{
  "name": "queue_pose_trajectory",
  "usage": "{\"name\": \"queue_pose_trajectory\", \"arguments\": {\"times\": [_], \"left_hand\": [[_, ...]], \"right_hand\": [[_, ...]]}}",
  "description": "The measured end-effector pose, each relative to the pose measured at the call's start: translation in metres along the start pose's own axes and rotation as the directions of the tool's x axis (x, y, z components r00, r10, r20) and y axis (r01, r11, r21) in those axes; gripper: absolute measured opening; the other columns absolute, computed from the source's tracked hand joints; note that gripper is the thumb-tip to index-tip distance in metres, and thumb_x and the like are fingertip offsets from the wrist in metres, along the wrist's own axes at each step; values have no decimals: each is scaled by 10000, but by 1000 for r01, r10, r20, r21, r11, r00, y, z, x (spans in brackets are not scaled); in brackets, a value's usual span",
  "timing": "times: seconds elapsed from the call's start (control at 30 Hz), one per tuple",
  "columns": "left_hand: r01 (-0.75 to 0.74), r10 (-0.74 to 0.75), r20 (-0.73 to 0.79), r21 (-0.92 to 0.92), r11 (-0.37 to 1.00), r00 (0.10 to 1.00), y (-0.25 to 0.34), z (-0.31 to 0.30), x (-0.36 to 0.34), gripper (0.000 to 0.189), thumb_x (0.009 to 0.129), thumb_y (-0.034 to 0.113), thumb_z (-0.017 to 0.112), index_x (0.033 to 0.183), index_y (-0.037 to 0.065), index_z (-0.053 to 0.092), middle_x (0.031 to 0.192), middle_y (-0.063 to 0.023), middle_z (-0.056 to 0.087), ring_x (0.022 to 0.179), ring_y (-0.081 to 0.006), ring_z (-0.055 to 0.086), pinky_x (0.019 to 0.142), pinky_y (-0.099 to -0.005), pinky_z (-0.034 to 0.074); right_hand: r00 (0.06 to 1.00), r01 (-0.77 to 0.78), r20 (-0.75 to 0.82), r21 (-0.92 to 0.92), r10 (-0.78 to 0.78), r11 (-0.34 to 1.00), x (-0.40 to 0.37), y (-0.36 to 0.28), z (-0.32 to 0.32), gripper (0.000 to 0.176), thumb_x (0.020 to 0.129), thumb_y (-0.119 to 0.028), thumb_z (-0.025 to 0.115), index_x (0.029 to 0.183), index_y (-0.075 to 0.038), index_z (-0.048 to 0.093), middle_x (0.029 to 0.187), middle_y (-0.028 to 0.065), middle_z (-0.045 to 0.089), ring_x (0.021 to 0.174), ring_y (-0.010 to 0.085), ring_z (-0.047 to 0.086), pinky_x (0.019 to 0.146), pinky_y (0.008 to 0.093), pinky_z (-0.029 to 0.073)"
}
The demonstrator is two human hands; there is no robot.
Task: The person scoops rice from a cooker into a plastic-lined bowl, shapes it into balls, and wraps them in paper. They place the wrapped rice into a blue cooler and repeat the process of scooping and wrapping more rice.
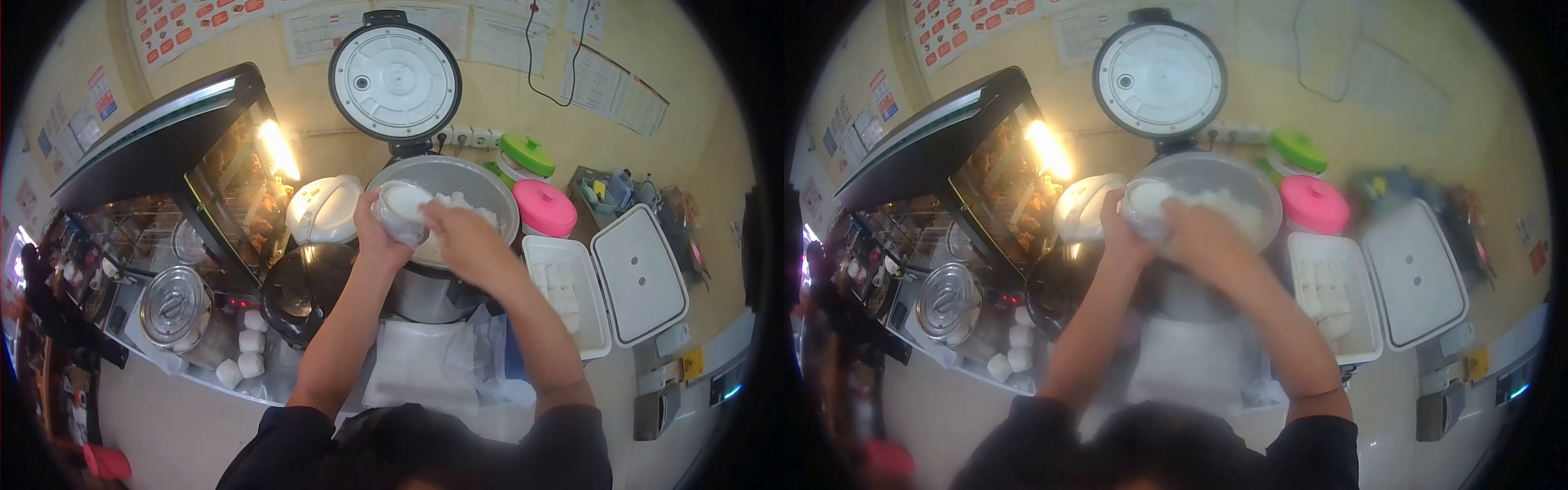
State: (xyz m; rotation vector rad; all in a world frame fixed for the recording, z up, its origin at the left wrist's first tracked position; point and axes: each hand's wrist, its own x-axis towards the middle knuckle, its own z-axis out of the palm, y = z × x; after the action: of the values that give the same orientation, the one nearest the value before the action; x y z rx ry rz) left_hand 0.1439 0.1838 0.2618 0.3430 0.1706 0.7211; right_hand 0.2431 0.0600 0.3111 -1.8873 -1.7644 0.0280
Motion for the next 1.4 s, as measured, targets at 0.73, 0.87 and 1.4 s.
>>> {"name": "queue_pose_trajectory", "arguments": {"times": [0.73,0.87,1.4], "left_hand": [[-272,273,-12,57,961,962,13,-30,-44,421,846,382,510,1092,53,605,1043,-99,650,956,-247,637,839,-382,508],[-361,368,-35,125,924,929,22,-48,-60,442,860,364,500,1142,38,598,1096,-112,642,1019,-281,628,879,-427,511],[-224,264,-165,225,948,950,-1,-135,-248,663,842,402,455,1361,-10,458,1343,-206,518,1211,-345,531,994,-451,459]], "right_hand": [[998,-51,5,439,55,897,-12,-26,17,234,980,-154,527,1084,36,615,1020,183,686,997,246,636,891,343,466],[993,18,99,380,-60,925,-7,-37,35,272,985,-205,519,1101,16,626,1039,186,687,1019,298,635,900,369,467],[926,-303,18,-559,376,772,72,67,39,345,847,-148,589,1158,-30,683,1414,236,462,1378,417,344,1067,608,325]]}}
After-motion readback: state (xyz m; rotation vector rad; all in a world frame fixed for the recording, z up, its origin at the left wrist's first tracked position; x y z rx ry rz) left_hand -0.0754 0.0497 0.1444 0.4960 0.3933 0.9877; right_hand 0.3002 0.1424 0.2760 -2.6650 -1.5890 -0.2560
